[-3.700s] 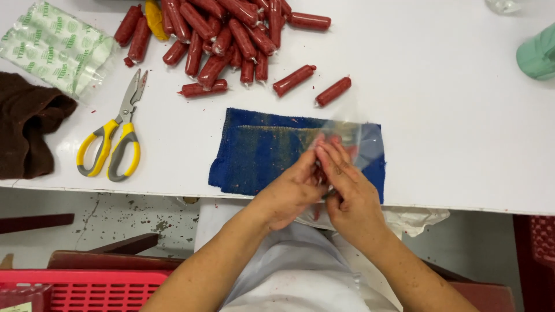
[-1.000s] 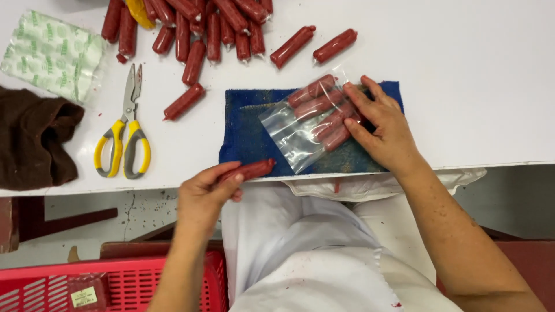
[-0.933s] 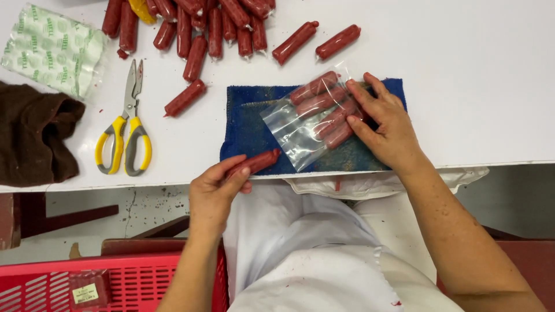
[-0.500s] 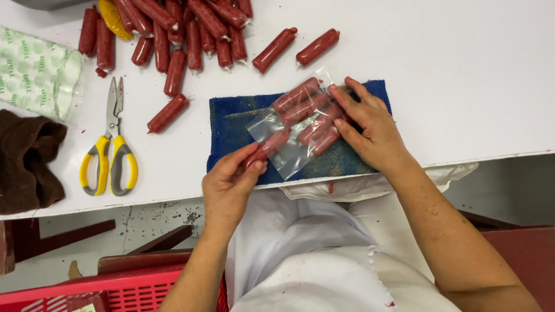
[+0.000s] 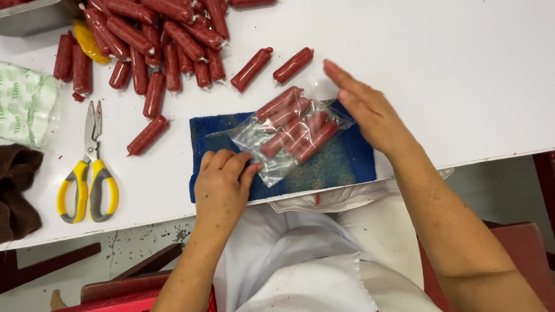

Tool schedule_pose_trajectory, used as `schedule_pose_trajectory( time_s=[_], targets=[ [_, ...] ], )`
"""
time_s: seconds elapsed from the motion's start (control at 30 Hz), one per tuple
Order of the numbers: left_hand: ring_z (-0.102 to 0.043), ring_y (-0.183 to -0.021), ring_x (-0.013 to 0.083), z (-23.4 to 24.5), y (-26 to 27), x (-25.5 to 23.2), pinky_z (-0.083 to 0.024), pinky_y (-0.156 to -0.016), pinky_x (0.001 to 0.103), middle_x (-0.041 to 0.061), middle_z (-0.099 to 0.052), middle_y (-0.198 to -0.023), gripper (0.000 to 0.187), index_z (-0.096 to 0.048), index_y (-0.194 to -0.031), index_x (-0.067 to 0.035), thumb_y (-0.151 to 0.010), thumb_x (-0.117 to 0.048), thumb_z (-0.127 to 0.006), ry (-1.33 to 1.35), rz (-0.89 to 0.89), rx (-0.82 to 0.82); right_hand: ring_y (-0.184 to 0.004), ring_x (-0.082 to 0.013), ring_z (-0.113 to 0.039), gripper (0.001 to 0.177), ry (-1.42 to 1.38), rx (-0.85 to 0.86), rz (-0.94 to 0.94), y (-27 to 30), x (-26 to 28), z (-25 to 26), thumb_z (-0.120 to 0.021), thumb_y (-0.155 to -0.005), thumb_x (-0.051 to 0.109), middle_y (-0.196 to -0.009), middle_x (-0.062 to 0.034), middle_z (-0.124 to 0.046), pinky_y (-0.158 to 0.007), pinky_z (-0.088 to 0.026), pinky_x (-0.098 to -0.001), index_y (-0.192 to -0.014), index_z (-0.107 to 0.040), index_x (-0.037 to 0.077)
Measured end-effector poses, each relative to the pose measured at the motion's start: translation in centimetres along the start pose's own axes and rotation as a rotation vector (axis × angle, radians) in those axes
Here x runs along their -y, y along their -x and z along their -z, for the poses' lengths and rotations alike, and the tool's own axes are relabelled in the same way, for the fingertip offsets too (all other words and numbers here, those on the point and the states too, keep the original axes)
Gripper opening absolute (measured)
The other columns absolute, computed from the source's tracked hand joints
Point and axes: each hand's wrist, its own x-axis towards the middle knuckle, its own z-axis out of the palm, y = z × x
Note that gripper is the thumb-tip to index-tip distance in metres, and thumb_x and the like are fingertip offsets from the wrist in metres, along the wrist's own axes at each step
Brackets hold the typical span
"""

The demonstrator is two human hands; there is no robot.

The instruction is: Manually packaging small red sausages into plastic bags, including wetting a pad and applying labels.

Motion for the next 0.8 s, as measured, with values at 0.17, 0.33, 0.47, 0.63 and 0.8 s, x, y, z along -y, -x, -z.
schedule_pose_trajectory(
  time_s=[0.17,0.33,0.47,0.63,0.8],
  targets=[
    [-0.062,-0.081,0.0224,-6.6,-3.0,-0.9,-0.053,-0.068,0.031,-0.001,-0.061,-0.08,0.006,-0.07,-0.082,-0.018,-0.085,-0.021,-0.075,-0.108,-0.059,-0.114,-0.139,-0.0397,-0.046,0.049,0.064,0.116,0.037,-1.3,0.6,-2.5,-0.033,-0.11,0.032,-0.146,-0.0196,-0.054,-0.119,-0.024,-0.053,-0.15,-0.048,0.006],
    [-0.063,-0.085,0.0206,-6.4,-3.1,-3.0,-0.053,-0.069,0.03,-0.001,-0.063,-0.086,0.005,-0.066,-0.083,-0.018,-0.084,-0.022,-0.069,-0.152,-0.082,-0.118,-0.143,-0.0348,-0.043,0.055,0.088,0.109,-0.015,-0.5,3.4,-0.9,-0.027,-0.11,0.041,-0.147,-0.0156,-0.055,-0.12,-0.001,-0.0578,-0.151,-0.047,0.01],
    [-0.061,-0.097,0.0278,-3.3,-0.6,-1.1,-0.054,-0.077,0.035,0.004,-0.056,-0.099,0.025,-0.06,-0.099,-0.015,-0.087,-0.031,-0.075,-0.135,0.047,-0.149,-0.132,-0.029,-0.051,0.056,0.247,-0.128,0.15,1.7,6.2,-2.1,-0.062,-0.092,0.052,-0.133,-0.0067,-0.062,-0.118,-0.015,-0.0519,-0.133,-0.057,0.015],
    [-0.061,-0.093,0.0337,-3.5,-4.1,-0.8,-0.059,-0.068,0.042,0.012,-0.057,-0.1,0.056,-0.057,-0.134,-0.009,-0.084,-0.028,-0.075,-0.256,-0.084,-0.19,-0.13,-0.0354,-0.041,0.092,0.733,0.029,0.232,3.2,5.3,-10.8,-0.081,-0.072,0.029,-0.148,-0.0138,-0.043,-0.107,-0.026,-0.0547,-0.154,-0.042,0.019],
    [-0.07,-0.07,0.0272,-1.9,-2.4,-2.8,-0.057,-0.056,0.038,0.003,-0.065,-0.074,0.012,-0.064,-0.087,-0.018,-0.086,-0.028,-0.058,-0.436,-0.076,0.079,-0.119,-0.0253,-0.052,0.049,0.784,-0.082,0.283,5.4,2.4,-8.8,-0.051,-0.095,0.012,-0.122,-0.0027,-0.059,-0.101,-0.036,-0.0417,-0.143,-0.057,0.021]
  ],
)
